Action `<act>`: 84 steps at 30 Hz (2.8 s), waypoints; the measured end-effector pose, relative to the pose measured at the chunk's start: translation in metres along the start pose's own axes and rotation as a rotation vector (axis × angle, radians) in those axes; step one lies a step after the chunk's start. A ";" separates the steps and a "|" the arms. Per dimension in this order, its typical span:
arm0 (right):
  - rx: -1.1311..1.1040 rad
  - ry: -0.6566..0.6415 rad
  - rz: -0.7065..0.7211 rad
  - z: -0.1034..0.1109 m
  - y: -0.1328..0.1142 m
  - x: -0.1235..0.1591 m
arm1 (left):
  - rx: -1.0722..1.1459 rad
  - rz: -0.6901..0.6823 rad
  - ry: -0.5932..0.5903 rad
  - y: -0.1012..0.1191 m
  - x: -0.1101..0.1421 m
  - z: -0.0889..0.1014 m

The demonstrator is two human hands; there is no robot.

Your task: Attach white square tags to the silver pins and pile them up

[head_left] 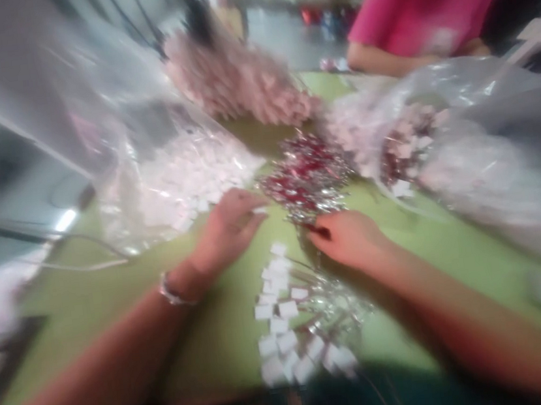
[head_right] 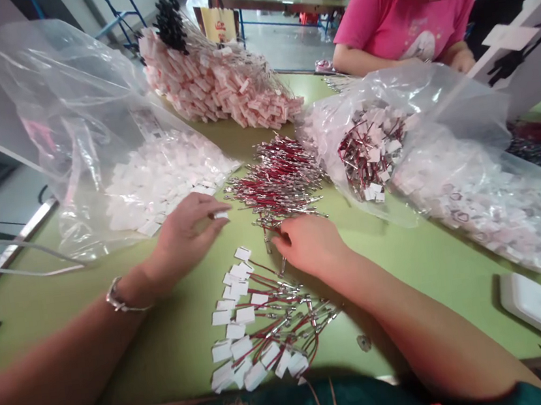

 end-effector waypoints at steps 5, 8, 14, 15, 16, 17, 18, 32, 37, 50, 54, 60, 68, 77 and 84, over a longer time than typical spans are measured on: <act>0.065 -0.012 -0.072 -0.006 0.008 -0.006 | 0.214 -0.123 -0.266 0.033 0.007 -0.028; 0.061 0.021 -0.087 -0.004 0.022 -0.013 | 0.250 -0.085 -0.294 0.036 0.009 -0.032; 0.106 0.003 -0.080 0.010 0.025 -0.009 | 0.406 0.107 -0.209 0.021 0.008 -0.031; 0.111 -0.002 -0.073 0.011 0.023 -0.007 | 0.470 0.173 -0.161 0.015 0.008 -0.030; 0.114 -0.001 -0.064 0.013 0.021 -0.006 | 0.542 0.237 -0.122 0.009 0.008 -0.030; 0.113 0.008 -0.053 0.013 0.020 -0.004 | 0.616 0.294 -0.097 0.003 0.008 -0.030; 0.106 0.020 -0.041 0.014 0.019 -0.004 | 0.691 0.341 -0.084 -0.001 0.009 -0.030; -0.108 -0.088 0.116 0.008 0.007 -0.003 | 1.255 0.437 -0.143 0.001 0.007 -0.026; 0.034 -0.303 0.138 0.005 0.006 0.003 | 1.259 0.509 -0.193 -0.004 0.010 -0.032; -0.346 -0.053 0.266 0.015 -0.021 0.012 | 1.381 0.536 -0.245 0.019 0.008 -0.034; -0.332 -0.050 0.262 0.012 -0.018 0.010 | 1.324 0.513 -0.259 0.012 0.010 -0.036; -0.110 0.057 0.339 0.013 -0.022 0.014 | 0.970 0.415 -0.345 0.005 0.014 -0.039; 0.036 0.027 0.277 -0.005 -0.037 0.020 | 0.761 0.361 -0.368 0.016 0.016 -0.043; -0.142 -0.135 0.168 -0.010 -0.035 0.016 | -0.088 0.266 -0.091 -0.003 0.001 0.011; -0.204 -0.251 0.314 -0.008 -0.039 0.022 | -0.616 0.344 -0.177 -0.049 -0.004 0.037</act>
Point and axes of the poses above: each hand's wrist, its own x-axis away from the middle knuckle, its own z-axis out of the back of the hand, y = z × x, the point moved 3 cm from there along -x, towards the middle knuckle, and after that the axes turned 12 degrees about -y, right-handed, at the moved point
